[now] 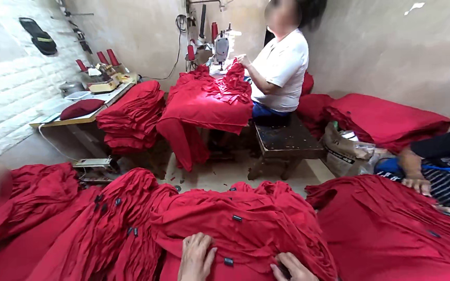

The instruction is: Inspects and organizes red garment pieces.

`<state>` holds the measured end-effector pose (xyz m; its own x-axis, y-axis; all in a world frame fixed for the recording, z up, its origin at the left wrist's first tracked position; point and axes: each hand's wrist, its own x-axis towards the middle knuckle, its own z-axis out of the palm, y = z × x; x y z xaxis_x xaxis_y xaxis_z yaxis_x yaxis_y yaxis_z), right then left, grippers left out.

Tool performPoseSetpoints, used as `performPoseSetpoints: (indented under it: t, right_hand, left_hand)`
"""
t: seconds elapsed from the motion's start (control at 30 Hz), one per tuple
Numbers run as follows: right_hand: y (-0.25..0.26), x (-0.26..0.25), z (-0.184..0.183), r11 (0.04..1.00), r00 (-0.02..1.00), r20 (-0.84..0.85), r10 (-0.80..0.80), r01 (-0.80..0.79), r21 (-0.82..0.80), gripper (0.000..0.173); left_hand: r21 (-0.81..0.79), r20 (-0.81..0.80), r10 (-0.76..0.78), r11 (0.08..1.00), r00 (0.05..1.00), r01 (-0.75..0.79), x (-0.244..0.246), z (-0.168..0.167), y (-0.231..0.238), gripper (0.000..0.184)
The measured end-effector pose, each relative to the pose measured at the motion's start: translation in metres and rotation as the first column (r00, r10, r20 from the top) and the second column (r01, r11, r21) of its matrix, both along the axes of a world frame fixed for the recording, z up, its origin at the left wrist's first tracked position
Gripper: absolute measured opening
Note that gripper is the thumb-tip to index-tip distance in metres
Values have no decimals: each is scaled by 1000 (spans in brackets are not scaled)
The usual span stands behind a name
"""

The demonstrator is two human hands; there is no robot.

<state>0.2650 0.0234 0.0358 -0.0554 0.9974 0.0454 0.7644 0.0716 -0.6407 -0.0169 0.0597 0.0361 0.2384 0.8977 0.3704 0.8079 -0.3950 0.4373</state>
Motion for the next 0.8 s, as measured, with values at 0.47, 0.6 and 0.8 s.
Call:
performPoseSetpoints:
  t: [0.47,0.6,0.8]
  right_hand:
    - [8,11,25,961,981,-146,-125,156,227,21]
    - [8,15,5,933,985,-148,-84,130,335,19]
    - [10,13,-1,908,991,-129,-47,97,408,24]
  left_hand:
    - [-100,360,65,995,931,-30,2,24,2,16]
    - [-36,299,46,999,953,-37,1,26,5,18]
    - [206,82,7,978,997,-24,-5,34,36,22]
